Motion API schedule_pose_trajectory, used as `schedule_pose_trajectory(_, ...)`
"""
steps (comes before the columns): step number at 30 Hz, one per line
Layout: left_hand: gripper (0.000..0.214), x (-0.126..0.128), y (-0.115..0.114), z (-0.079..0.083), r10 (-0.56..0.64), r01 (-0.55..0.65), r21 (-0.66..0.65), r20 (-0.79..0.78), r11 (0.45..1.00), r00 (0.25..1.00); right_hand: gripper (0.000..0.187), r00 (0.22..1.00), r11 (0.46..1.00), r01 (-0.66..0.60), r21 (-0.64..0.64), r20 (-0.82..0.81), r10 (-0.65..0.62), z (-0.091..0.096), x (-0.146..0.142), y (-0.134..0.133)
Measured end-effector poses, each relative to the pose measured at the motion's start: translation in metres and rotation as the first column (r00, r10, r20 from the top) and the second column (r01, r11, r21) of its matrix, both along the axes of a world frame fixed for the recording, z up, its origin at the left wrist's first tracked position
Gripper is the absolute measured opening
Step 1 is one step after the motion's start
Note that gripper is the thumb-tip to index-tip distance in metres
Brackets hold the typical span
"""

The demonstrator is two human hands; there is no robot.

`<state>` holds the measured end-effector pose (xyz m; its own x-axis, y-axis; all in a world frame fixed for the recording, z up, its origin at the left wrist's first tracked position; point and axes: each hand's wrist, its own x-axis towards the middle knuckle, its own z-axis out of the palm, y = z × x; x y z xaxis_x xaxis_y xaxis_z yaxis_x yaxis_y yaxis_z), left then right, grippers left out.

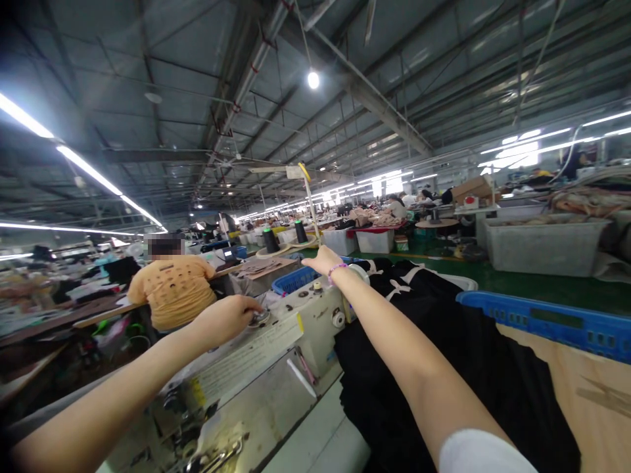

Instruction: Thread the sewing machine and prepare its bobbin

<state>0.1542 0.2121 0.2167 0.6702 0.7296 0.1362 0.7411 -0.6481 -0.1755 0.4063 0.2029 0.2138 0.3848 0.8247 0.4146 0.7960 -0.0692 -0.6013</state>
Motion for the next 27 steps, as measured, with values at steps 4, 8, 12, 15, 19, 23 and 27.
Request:
schedule_pose_trajectory(4, 0.039, 0.003, -0.008, 0.001, 0.029, -0.029, 0.026, -0.013, 0.999, 1.0, 0.025, 0.987, 0.994, -0.102, -0.029, -0.126, 0.097, 0.003, -0.013, 0.012)
schedule_pose_trajectory(8, 0.036, 0.007, -0.015, 0.0, 0.05, -0.049, 0.045, -0.025, 0.998, 0.998, 0.026, 0.97, 0.985, -0.127, 0.115, -0.193, 0.148, 0.014, -0.033, 0.013)
schedule_pose_trajectory(12, 0.029, 0.01, -0.018, -0.002, 0.058, -0.057, 0.034, -0.022, 0.998, 0.998, 0.034, 0.976, 0.951, -0.083, 0.296, -0.166, 0.137, 0.01, -0.04, -0.02)
schedule_pose_trajectory(15, 0.024, 0.011, -0.017, -0.003, 0.052, -0.052, 0.023, -0.008, 0.998, 0.999, 0.042, 0.996, 0.945, -0.002, 0.326, -0.088, 0.033, -0.02, -0.054, -0.061)
schedule_pose_trajectory(19, 0.023, 0.011, -0.017, -0.006, 0.056, -0.057, 0.025, 0.017, 0.998, 0.998, 0.028, 1.0, 0.997, 0.016, 0.077, 0.01, -0.017, -0.096, -0.089, -0.103)
schedule_pose_trajectory(23, 0.026, 0.008, -0.018, -0.008, 0.05, -0.051, 0.029, 0.038, 0.998, 0.998, 0.01, 0.998, 0.993, 0.061, -0.097, 0.028, -0.058, -0.169, -0.114, -0.099)
schedule_pose_trajectory(27, 0.026, 0.005, -0.021, -0.009, 0.041, -0.042, 0.024, 0.061, 0.999, 0.997, 0.005, 0.999, 0.986, 0.044, -0.162, -0.015, -0.047, -0.204, -0.12, -0.075)
